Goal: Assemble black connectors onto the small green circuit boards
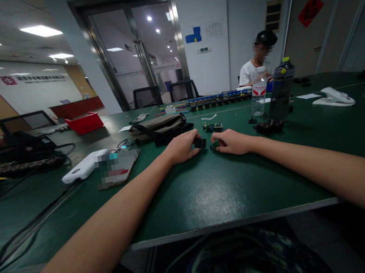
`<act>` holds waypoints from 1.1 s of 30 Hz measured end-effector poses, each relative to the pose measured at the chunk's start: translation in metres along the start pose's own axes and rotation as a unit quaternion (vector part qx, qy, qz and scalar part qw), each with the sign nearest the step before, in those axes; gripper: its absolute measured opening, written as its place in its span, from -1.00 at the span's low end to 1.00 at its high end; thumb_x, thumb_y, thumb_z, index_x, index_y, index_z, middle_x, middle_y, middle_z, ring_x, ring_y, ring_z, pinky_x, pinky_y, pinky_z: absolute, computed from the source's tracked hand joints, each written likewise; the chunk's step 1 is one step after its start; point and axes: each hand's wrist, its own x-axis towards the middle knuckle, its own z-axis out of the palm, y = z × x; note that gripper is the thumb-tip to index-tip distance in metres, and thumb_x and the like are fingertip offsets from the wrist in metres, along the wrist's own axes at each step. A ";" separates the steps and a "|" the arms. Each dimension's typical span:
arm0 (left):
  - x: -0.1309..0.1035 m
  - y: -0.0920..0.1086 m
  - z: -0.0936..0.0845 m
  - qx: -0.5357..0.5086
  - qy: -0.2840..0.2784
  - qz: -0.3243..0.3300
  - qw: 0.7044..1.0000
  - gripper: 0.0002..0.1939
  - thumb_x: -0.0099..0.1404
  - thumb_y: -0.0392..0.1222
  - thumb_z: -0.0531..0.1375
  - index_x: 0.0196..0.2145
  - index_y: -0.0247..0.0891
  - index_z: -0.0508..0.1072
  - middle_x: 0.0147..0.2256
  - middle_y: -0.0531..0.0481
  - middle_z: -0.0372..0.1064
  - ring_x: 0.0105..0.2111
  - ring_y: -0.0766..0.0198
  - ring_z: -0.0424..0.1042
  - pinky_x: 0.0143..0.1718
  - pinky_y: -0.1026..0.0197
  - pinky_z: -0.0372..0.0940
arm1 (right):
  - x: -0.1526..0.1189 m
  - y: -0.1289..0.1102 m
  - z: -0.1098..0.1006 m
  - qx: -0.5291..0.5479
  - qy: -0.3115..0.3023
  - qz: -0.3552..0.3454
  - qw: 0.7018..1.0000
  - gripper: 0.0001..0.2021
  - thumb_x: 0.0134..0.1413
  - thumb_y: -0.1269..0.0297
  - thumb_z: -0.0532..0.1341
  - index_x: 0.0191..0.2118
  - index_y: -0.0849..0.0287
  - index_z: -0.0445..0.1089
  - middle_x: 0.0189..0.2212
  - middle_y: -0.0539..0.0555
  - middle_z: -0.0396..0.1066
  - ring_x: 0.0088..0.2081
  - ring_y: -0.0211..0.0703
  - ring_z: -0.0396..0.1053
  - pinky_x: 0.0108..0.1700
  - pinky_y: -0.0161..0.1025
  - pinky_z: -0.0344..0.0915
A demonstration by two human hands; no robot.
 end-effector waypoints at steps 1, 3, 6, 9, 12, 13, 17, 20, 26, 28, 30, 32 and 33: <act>0.000 0.000 0.000 0.001 0.001 0.001 1.000 -0.66 0.19 -0.14 0.21 -0.07 -0.21 0.30 -0.15 -0.11 0.45 -0.11 0.04 0.49 -0.12 0.11 0.35 | 0.000 0.000 0.000 0.000 0.000 -0.001 1.000 -0.80 0.11 0.39 0.23 -0.11 0.18 0.35 -0.48 -0.06 0.33 -0.45 -0.26 0.25 -0.32 -0.33 0.08; 0.000 -0.001 0.000 0.002 0.001 0.005 1.000 -0.66 0.19 -0.16 0.20 -0.06 -0.20 0.31 -0.15 -0.10 0.45 -0.11 0.05 0.49 -0.12 0.12 0.35 | 0.000 -0.001 0.000 0.000 0.002 -0.001 1.000 -0.80 0.11 0.39 0.23 -0.12 0.18 0.35 -0.48 -0.06 0.33 -0.45 -0.26 0.25 -0.32 -0.33 0.07; 0.000 -0.001 0.001 0.004 -0.004 0.008 1.000 -0.65 0.18 -0.18 0.19 -0.06 -0.20 0.31 -0.14 -0.10 0.45 -0.10 0.06 0.49 -0.12 0.12 0.36 | 0.000 -0.001 0.000 0.001 0.006 0.003 1.000 -0.81 0.10 0.39 0.24 -0.13 0.18 0.36 -0.48 -0.05 0.34 -0.45 -0.26 0.25 -0.33 -0.33 0.07; 0.000 0.000 0.000 0.007 -0.005 0.006 1.000 -0.64 0.18 -0.19 0.18 -0.05 -0.20 0.31 -0.14 -0.10 0.45 -0.10 0.07 0.48 -0.11 0.12 0.35 | 0.000 -0.002 0.000 -0.005 0.017 0.000 1.000 -0.84 0.09 0.41 0.22 -0.17 0.18 0.39 -0.48 -0.05 0.35 -0.45 -0.26 0.25 -0.32 -0.33 0.08; 0.000 0.000 0.000 0.009 -0.002 0.006 1.000 -0.65 0.19 -0.19 0.18 -0.05 -0.20 0.31 -0.14 -0.09 0.44 -0.10 0.08 0.48 -0.11 0.13 0.35 | -0.001 -0.002 0.001 -0.007 0.041 -0.015 0.999 -0.88 0.08 0.43 0.21 -0.23 0.19 0.40 -0.51 -0.05 0.35 -0.47 -0.27 0.25 -0.32 -0.33 0.08; 0.000 0.000 0.000 0.010 -0.003 0.007 1.000 -0.65 0.18 -0.19 0.18 -0.05 -0.20 0.31 -0.14 -0.09 0.44 -0.10 0.08 0.48 -0.12 0.13 0.35 | -0.001 -0.002 0.002 -0.006 0.048 -0.019 0.999 -0.90 0.07 0.42 0.22 -0.24 0.19 0.40 -0.51 -0.06 0.35 -0.48 -0.28 0.24 -0.33 -0.34 0.08; 0.000 -0.001 0.001 0.019 -0.001 0.010 1.000 -0.67 0.19 -0.16 0.19 -0.07 -0.21 0.31 -0.14 -0.09 0.44 -0.10 0.08 0.47 -0.12 0.14 0.34 | 0.000 0.002 0.004 0.002 0.066 -0.032 0.997 -0.93 0.04 0.43 0.24 -0.29 0.19 0.39 -0.55 -0.09 0.32 -0.52 -0.33 0.20 -0.37 -0.37 0.05; 0.000 -0.001 0.002 0.024 0.003 0.010 1.000 -0.68 0.20 -0.13 0.20 -0.09 -0.21 0.31 -0.14 -0.10 0.44 -0.10 0.09 0.47 -0.13 0.15 0.33 | 0.001 0.004 0.006 0.008 0.078 -0.041 0.996 -0.93 0.02 0.45 0.25 -0.34 0.18 0.36 -0.56 -0.10 0.30 -0.52 -0.34 0.20 -0.38 -0.37 0.03; -0.001 0.001 0.001 0.031 0.004 0.008 0.999 -0.69 0.22 -0.05 0.21 -0.14 -0.21 0.31 -0.16 -0.09 0.44 -0.13 0.09 0.47 -0.18 0.16 0.33 | 0.001 0.003 0.004 0.010 0.064 -0.044 0.997 -0.84 -0.01 0.45 0.28 -0.47 0.16 0.28 -0.60 -0.11 0.25 -0.54 -0.35 0.17 -0.41 -0.36 -0.02; -0.001 0.001 0.000 0.032 0.004 0.007 0.999 -0.69 0.22 -0.03 0.22 -0.15 -0.21 0.30 -0.17 -0.09 0.44 -0.14 0.09 0.47 -0.18 0.16 0.32 | 0.000 0.001 0.002 0.018 0.056 -0.049 0.997 -0.85 -0.01 0.44 0.29 -0.46 0.17 0.28 -0.59 -0.11 0.26 -0.53 -0.35 0.18 -0.40 -0.37 0.00; -0.001 0.001 0.000 0.033 0.004 0.007 0.999 -0.69 0.22 -0.02 0.22 -0.15 -0.21 0.30 -0.17 -0.09 0.44 -0.14 0.09 0.47 -0.18 0.16 0.32 | -0.001 0.000 0.001 0.029 0.052 -0.062 0.996 -0.87 -0.01 0.43 0.28 -0.45 0.17 0.29 -0.58 -0.11 0.27 -0.53 -0.35 0.19 -0.40 -0.37 0.02; 0.000 0.001 0.001 0.034 0.003 0.007 0.999 -0.69 0.22 -0.03 0.22 -0.15 -0.21 0.30 -0.18 -0.09 0.44 -0.15 0.09 0.47 -0.19 0.16 0.31 | -0.002 -0.001 0.000 0.033 0.052 -0.079 0.995 -0.89 -0.02 0.42 0.27 -0.44 0.17 0.29 -0.58 -0.11 0.27 -0.53 -0.35 0.19 -0.39 -0.37 0.03; 0.000 0.000 0.001 0.034 0.002 0.006 0.999 -0.69 0.22 -0.03 0.22 -0.15 -0.21 0.30 -0.18 -0.08 0.43 -0.15 0.09 0.47 -0.19 0.16 0.31 | -0.002 -0.001 -0.001 0.032 0.052 -0.087 0.994 -0.90 -0.02 0.43 0.25 -0.45 0.18 0.29 -0.58 -0.11 0.27 -0.53 -0.35 0.19 -0.39 -0.37 0.04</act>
